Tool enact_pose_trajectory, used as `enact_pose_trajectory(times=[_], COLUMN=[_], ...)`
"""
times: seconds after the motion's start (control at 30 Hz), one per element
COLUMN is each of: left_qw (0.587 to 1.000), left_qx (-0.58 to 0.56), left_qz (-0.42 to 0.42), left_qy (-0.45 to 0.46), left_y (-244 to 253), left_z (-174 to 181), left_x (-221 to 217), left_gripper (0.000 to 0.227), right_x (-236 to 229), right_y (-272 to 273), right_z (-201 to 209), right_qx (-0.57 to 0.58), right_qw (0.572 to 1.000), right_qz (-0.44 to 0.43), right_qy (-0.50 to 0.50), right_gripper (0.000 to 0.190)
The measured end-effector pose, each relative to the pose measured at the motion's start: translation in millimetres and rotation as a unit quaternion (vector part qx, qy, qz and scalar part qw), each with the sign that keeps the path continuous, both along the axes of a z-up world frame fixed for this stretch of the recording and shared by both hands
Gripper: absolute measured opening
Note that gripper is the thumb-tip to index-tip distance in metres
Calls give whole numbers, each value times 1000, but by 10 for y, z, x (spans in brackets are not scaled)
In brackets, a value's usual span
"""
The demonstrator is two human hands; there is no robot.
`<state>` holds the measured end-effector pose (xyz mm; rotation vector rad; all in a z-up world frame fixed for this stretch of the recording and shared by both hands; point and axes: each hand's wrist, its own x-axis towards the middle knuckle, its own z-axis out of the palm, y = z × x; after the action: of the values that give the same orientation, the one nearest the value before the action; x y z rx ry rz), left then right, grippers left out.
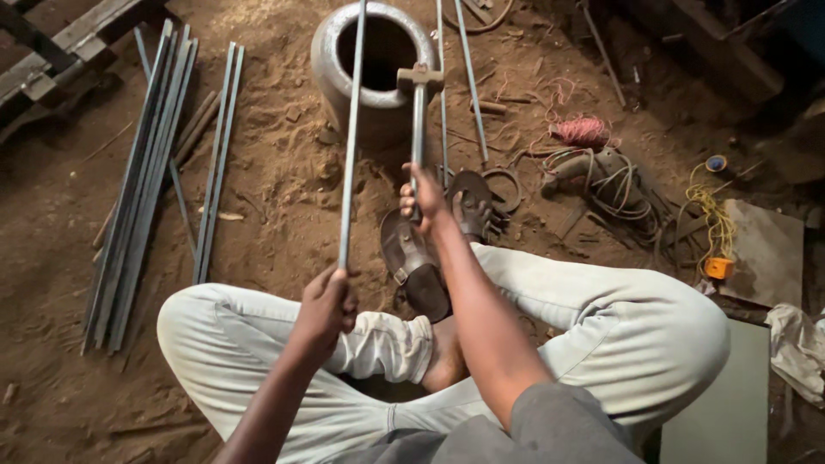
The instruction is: The person sits on the ground and repeatedly strikes metal rods with a hammer against a cylindrical anvil. They pick up rods from a pile, align them, and hammer them to shape or flatten them.
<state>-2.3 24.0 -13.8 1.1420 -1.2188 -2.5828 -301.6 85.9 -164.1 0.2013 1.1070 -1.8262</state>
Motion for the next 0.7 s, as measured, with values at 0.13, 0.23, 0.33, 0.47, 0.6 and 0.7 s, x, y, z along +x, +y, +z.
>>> enact_pose_trajectory(times=[0.13,0.23,0.33,0.47,0.6,0.7], left_qw=[995,985,941,814,686,996], left_qx=[-89,-124,-252,-491,-662,33], left_qz=[-21,-43,-78,-100,-108,78], left_qy=[-45,-114,-211,-294,-282,-36], left_y=[-32,-395,-1014,-1761,-1910,-1204], left_z=[-192,-429,-806,-1347,-1885,-2074], left_x=[-173,-225,-109,-89,3,-331], left_gripper=[30,29,28,24,23,34], right_x=[-120,-299,-488,-872,-1005,-1121], right_y=[37,25,112,115,438,483], right_z=[53,87,111,361,596,842], right_qx=[2,-57,-126,-180,-172,-196], right_qw=[1000,998,988,973,968,961], right_qz=[10,-4,-34,-100,-178,-186], right_qy=[20,-26,-88,-106,-48,-62], right_gripper=[35,37,35,30,29,33])
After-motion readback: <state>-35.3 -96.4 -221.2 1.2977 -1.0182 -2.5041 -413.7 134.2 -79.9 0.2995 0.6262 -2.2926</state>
